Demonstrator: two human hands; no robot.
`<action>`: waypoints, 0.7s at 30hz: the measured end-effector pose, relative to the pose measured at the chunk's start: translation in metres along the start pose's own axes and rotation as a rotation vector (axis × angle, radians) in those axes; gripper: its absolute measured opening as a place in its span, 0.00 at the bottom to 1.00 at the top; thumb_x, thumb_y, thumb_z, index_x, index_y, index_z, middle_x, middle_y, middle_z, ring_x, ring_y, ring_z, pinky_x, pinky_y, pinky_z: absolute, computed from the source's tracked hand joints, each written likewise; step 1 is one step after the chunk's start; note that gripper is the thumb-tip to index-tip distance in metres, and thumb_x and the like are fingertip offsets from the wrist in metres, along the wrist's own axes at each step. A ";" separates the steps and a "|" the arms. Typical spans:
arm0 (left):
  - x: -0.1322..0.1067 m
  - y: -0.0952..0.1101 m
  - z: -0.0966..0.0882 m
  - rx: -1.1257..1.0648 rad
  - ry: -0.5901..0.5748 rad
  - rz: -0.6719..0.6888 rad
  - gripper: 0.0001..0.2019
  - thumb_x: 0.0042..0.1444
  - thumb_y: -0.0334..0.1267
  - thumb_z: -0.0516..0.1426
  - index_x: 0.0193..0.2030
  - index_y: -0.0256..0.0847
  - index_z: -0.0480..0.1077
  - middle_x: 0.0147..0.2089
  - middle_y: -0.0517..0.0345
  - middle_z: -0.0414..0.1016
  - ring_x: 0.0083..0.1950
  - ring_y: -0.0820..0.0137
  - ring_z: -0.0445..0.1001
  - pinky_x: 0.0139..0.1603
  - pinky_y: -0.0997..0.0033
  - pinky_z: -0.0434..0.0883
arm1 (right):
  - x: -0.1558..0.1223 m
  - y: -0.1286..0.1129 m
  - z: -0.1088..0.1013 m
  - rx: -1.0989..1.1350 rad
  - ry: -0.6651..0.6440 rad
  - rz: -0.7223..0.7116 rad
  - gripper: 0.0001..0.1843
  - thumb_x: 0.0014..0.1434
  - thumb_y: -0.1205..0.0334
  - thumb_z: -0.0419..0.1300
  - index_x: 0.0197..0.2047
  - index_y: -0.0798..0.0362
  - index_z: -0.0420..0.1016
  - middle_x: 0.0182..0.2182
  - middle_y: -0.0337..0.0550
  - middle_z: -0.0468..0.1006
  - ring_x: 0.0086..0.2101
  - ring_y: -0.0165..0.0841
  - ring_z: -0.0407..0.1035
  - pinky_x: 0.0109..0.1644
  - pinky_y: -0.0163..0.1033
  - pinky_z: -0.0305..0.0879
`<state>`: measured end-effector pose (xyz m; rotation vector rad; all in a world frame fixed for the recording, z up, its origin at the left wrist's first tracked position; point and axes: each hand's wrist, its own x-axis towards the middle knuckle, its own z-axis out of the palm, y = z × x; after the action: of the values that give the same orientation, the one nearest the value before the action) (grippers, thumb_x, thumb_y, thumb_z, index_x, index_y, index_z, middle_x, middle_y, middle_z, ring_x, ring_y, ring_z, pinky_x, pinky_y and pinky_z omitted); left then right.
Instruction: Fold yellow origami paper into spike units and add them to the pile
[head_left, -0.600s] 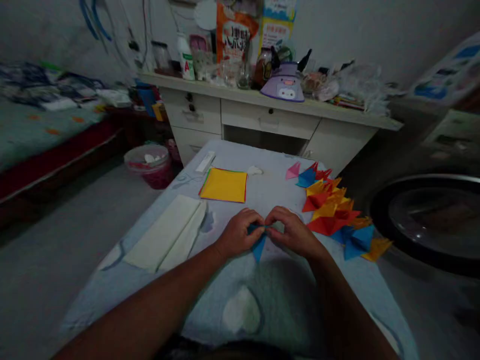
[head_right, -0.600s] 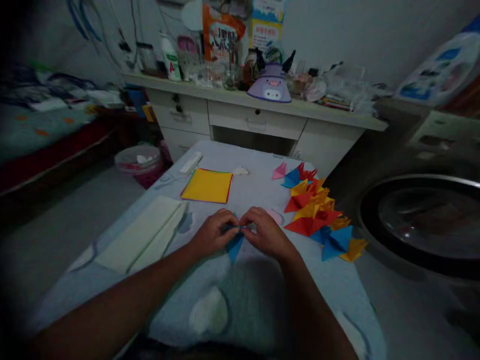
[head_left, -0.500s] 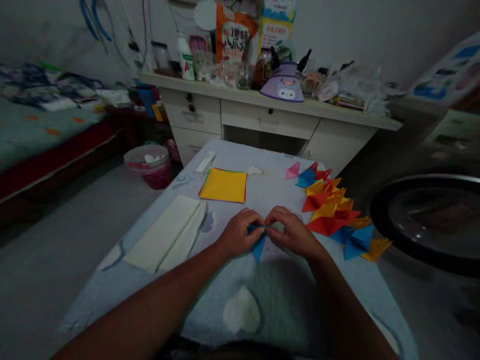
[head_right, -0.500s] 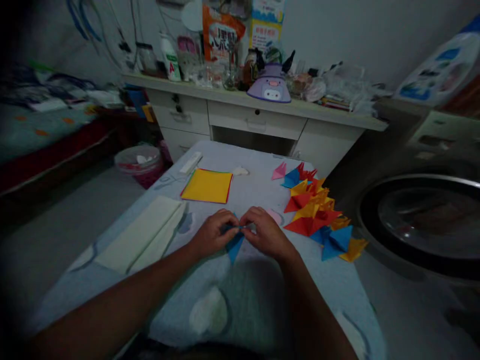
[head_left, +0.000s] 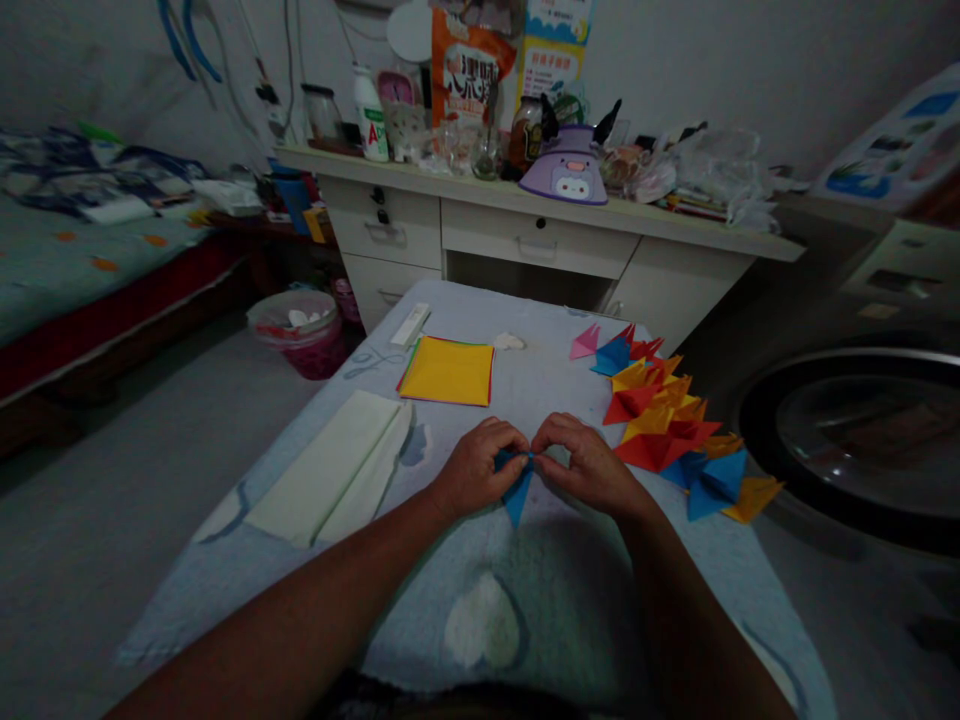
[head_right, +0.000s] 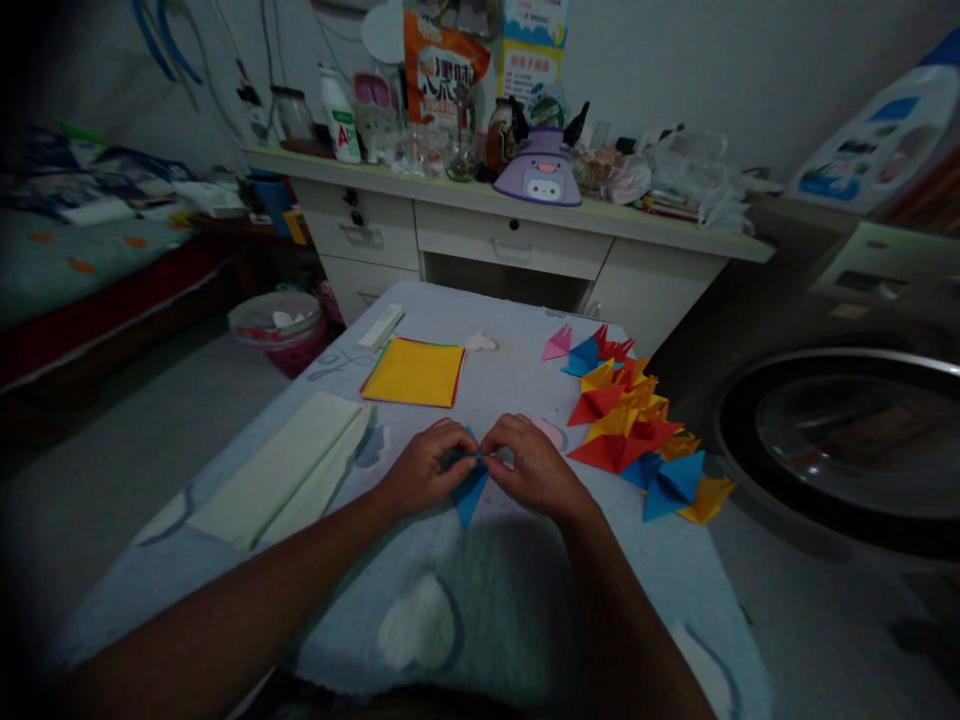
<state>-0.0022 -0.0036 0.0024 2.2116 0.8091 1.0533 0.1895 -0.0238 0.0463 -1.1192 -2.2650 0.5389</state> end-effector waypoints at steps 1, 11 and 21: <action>0.000 0.000 0.000 0.001 -0.001 0.003 0.02 0.56 0.32 0.55 0.34 0.39 0.69 0.31 0.58 0.71 0.37 0.68 0.67 0.40 0.68 0.64 | 0.000 0.000 0.000 0.001 0.001 -0.003 0.03 0.57 0.70 0.61 0.34 0.53 0.72 0.32 0.41 0.73 0.36 0.33 0.66 0.43 0.40 0.60; 0.000 0.001 0.000 0.020 0.005 0.006 0.02 0.56 0.32 0.56 0.33 0.39 0.69 0.31 0.58 0.71 0.37 0.68 0.67 0.39 0.68 0.64 | -0.002 -0.001 0.000 0.074 -0.017 0.064 0.03 0.58 0.70 0.58 0.35 0.54 0.72 0.32 0.41 0.73 0.36 0.32 0.67 0.42 0.38 0.60; 0.000 0.000 0.002 0.021 0.002 0.022 0.02 0.56 0.31 0.56 0.34 0.40 0.69 0.32 0.58 0.72 0.37 0.68 0.68 0.40 0.68 0.65 | 0.002 -0.003 0.002 0.017 -0.025 0.099 0.05 0.59 0.70 0.57 0.33 0.54 0.73 0.30 0.40 0.74 0.33 0.31 0.67 0.41 0.36 0.59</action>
<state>-0.0012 -0.0038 0.0012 2.2415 0.8021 1.0627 0.1852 -0.0238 0.0468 -1.2276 -2.2314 0.6136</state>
